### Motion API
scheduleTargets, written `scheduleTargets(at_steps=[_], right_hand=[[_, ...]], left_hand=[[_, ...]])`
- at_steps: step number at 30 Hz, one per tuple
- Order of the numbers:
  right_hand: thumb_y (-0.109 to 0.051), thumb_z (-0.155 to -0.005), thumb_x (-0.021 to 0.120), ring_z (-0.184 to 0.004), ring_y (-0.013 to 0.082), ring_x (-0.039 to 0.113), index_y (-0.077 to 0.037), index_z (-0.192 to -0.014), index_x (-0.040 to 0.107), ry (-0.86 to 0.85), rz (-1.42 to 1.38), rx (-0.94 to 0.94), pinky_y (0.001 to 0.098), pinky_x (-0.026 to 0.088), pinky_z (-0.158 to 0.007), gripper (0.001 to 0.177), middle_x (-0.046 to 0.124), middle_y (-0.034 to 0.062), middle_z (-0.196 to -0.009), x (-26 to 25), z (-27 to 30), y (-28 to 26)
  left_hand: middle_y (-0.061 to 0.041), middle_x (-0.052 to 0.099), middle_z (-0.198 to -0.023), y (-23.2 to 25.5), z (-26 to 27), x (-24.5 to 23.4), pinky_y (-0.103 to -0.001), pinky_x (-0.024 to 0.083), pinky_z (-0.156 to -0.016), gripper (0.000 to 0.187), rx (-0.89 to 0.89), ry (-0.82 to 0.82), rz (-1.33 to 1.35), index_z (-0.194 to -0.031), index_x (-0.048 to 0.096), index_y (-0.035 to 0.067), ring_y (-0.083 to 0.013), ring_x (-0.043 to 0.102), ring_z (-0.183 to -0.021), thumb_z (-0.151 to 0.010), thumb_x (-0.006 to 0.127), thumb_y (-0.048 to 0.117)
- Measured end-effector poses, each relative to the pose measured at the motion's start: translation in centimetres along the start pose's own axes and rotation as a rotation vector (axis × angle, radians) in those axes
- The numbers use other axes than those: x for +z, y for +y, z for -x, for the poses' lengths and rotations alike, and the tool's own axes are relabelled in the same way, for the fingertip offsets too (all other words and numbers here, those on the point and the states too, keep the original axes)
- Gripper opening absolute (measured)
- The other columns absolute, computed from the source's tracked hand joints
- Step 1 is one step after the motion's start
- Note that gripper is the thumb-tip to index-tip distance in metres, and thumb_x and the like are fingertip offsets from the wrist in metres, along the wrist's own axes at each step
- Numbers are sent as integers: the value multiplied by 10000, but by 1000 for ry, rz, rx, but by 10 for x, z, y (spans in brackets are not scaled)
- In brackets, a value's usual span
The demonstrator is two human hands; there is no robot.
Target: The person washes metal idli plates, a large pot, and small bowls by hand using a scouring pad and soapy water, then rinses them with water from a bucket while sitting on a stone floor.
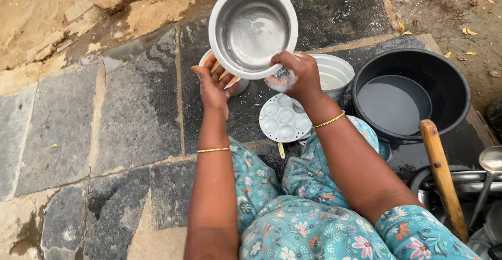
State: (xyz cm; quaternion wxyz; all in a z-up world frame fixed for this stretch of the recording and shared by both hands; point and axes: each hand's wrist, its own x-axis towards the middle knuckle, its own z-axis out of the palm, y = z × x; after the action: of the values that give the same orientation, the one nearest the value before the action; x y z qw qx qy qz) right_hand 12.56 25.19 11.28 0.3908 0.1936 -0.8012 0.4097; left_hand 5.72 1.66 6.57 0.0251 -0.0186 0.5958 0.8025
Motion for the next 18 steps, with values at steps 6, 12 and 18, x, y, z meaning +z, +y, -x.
scheduleTargets(at_steps=[6, 12, 18], right_hand=[[-209, -670, 895, -820, 301, 680, -72, -916, 715, -165, 44, -163, 402, 533, -740, 334, 717, 84, -872, 32, -12, 23], [-216, -984, 805, -1092, 332, 656, -61, -1324, 499, 22, -217, -101, 476, 571, -959, 483, 614, 185, -1215, 78, -17, 57], [-456, -906, 537, -787, 297, 730, -73, -1116, 574, 352, -1353, 1370, 415, 630, -651, 438, 717, 157, -929, 64, -36, 79]], left_hand=[[-165, 566, -1314, -20, -12, 6, -424, 549, -717, 616, -38, -65, 258, -1512, 360, 149, -282, 646, -1025, -969, 614, 287], [-130, 552, -1250, -56, -45, -15, -378, 587, -611, 683, -19, 124, 502, -1452, 373, 137, -260, 635, -989, -819, 584, -10], [-85, 362, -1499, -16, -22, -3, -377, 631, -713, 1017, 68, 262, 198, -1574, 92, 322, -283, 630, -1107, -727, 436, -124]])
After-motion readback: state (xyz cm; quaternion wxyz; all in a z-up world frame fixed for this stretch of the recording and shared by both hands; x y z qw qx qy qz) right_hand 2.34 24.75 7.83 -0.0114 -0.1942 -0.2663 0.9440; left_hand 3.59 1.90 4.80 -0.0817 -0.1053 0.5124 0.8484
